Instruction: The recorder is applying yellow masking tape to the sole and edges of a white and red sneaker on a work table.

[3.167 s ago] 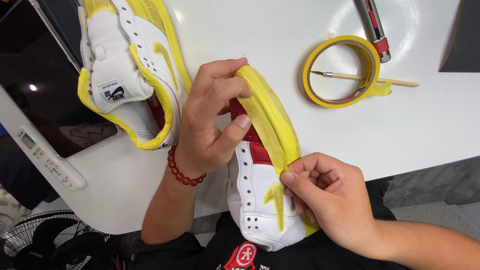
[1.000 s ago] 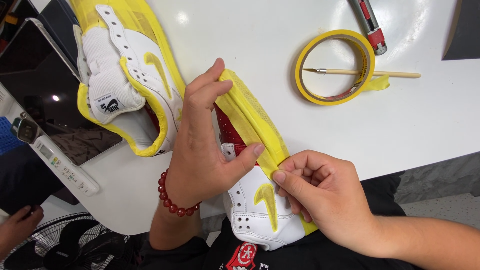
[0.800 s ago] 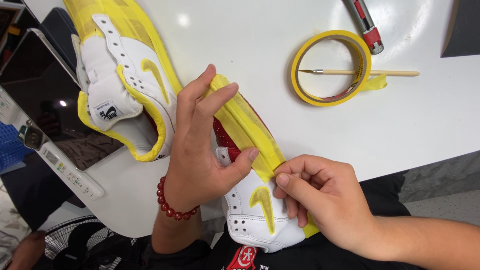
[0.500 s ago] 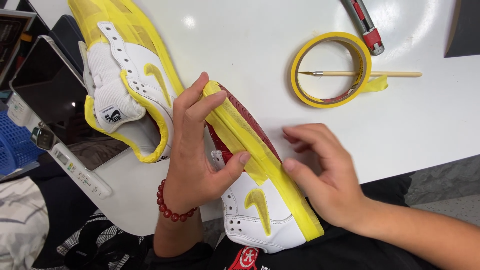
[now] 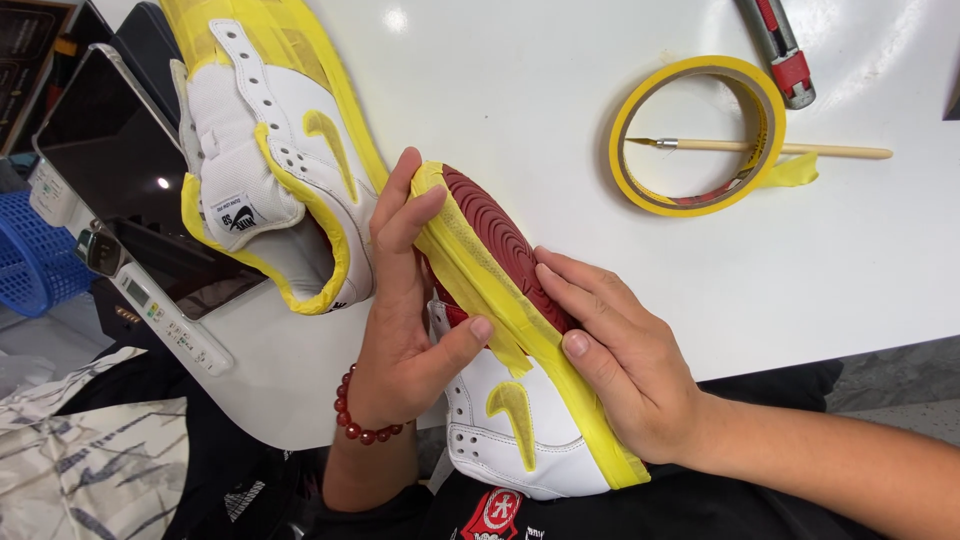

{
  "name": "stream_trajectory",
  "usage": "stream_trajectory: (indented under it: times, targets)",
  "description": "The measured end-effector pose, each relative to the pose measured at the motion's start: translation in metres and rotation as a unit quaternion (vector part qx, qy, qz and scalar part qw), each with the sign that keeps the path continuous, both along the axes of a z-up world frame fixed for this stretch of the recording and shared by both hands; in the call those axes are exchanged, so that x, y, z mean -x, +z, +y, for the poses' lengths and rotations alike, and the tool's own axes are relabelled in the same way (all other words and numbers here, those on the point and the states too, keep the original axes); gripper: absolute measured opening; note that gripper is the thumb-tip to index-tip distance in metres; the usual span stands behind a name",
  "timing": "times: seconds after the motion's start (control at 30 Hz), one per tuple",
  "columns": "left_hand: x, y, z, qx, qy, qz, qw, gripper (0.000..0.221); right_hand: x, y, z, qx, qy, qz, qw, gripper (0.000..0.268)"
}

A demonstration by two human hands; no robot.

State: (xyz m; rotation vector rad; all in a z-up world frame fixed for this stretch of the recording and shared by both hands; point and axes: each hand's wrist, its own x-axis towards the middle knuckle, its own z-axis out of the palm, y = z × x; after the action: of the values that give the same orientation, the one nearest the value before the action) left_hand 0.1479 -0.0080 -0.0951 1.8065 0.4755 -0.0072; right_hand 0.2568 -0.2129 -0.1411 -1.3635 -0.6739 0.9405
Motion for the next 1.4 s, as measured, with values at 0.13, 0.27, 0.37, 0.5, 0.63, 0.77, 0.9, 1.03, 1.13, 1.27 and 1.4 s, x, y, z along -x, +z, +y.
stream_trajectory:
  times: [0.13,0.27,0.37,0.5,0.63,0.77,0.9,1.03,1.13,1.27,1.4]
  targets:
    - [-0.001,-0.002,-0.010,-0.073,0.001,0.005,0.997,0.081,0.002,0.000,0.000,-0.002,-0.007,0.005,1.000,0.048]
    - [-0.002,0.000,-0.014,-0.102,0.005,0.009,0.995,0.085,0.001,0.000,0.000,-0.004,-0.006,-0.008,1.000,0.048]
    - [-0.004,0.003,-0.017,-0.107,0.008,0.013,0.994,0.091,0.002,-0.001,0.000,-0.003,-0.006,-0.014,1.000,0.048]
    - [-0.005,0.003,-0.020,-0.076,0.017,0.012,0.997,0.099,0.002,-0.002,0.000,-0.002,-0.012,-0.010,1.000,0.048]
    - [-0.007,0.012,-0.023,-0.117,0.009,0.028,0.993,0.106,0.003,-0.002,0.000,-0.006,-0.011,-0.007,1.000,0.048]
    - [-0.004,0.016,-0.028,-0.167,-0.002,0.058,0.984,0.115,0.005,0.001,0.001,0.004,-0.010,-0.024,1.000,0.048]
    - [0.004,0.016,-0.031,-0.167,0.000,0.066,0.984,0.120,0.007,0.003,0.002,0.018,-0.007,-0.041,0.999,0.048]
    - [0.008,0.018,-0.036,-0.164,0.006,0.063,0.984,0.120,0.011,0.003,0.003,0.013,-0.011,-0.048,0.999,0.048]
    - [0.010,0.020,-0.039,-0.171,0.007,0.061,0.983,0.120,0.013,0.004,0.003,0.022,-0.005,-0.052,0.998,0.047]
    - [0.014,0.021,-0.034,-0.169,-0.002,0.065,0.983,0.120,0.015,0.005,0.003,0.022,-0.008,-0.047,0.999,0.047]
    - [0.025,0.011,-0.029,-0.121,0.018,0.043,0.992,0.106,0.015,0.006,0.003,0.028,-0.002,-0.048,0.998,0.048]
